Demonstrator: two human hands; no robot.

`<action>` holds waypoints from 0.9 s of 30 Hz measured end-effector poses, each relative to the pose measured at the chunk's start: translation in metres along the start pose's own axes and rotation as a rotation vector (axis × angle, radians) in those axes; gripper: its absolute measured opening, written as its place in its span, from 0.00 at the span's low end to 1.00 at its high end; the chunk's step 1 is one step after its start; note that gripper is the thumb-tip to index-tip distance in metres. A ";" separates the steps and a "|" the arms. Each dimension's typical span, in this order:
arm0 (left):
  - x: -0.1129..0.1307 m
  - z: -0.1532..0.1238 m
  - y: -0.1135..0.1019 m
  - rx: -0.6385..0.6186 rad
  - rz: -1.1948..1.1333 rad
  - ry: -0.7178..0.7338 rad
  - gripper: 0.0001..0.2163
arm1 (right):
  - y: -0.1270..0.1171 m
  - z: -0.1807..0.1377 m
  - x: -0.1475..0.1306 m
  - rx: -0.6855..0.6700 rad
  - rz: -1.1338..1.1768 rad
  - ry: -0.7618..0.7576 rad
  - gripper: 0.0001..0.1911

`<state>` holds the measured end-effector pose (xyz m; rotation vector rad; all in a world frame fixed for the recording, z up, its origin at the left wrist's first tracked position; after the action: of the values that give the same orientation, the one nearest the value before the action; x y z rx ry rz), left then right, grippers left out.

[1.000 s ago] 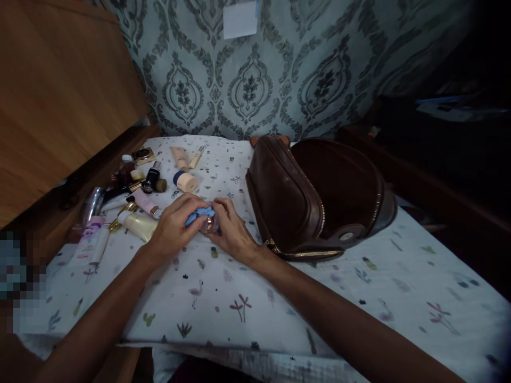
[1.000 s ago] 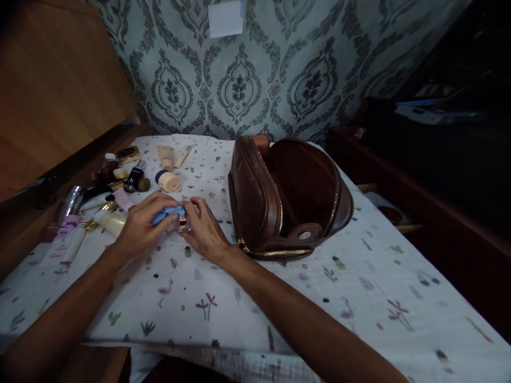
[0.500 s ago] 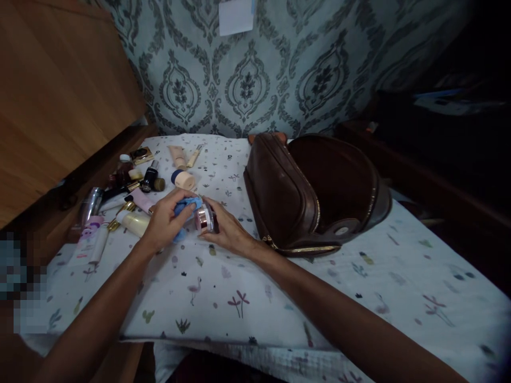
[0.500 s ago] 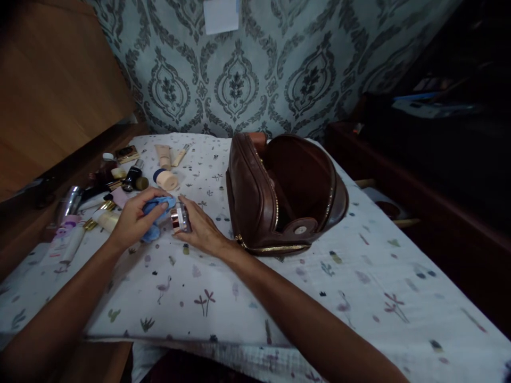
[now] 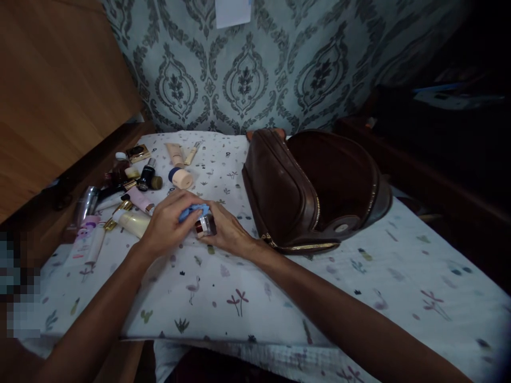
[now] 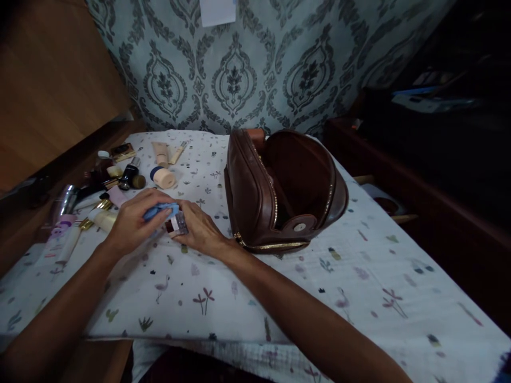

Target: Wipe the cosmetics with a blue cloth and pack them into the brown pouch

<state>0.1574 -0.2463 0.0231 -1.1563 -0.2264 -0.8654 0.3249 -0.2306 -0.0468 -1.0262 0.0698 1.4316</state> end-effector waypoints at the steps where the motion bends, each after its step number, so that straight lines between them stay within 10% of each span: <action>1: -0.004 0.001 -0.001 -0.006 -0.011 -0.074 0.08 | 0.000 0.000 0.000 -0.013 -0.008 0.003 0.30; 10: -0.023 0.003 0.002 -0.037 -0.213 -0.435 0.14 | -0.005 -0.002 -0.005 -0.018 0.095 0.131 0.46; 27: -0.012 0.004 0.002 -0.045 -0.294 -0.409 0.11 | -0.004 -0.006 -0.042 0.095 -0.205 0.208 0.07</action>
<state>0.1524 -0.2367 0.0165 -1.3571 -0.7300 -0.8846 0.3222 -0.2654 -0.0228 -1.0687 0.1768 1.1233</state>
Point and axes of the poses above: each hand's wrist, its own z-axis towards the middle knuckle, its own y-axis out of the palm, x = y × z, the point moved 1 cm from there along z, towards the middle knuckle, and after that the axes turned 14 degrees about -y, right-handed, at the moved point
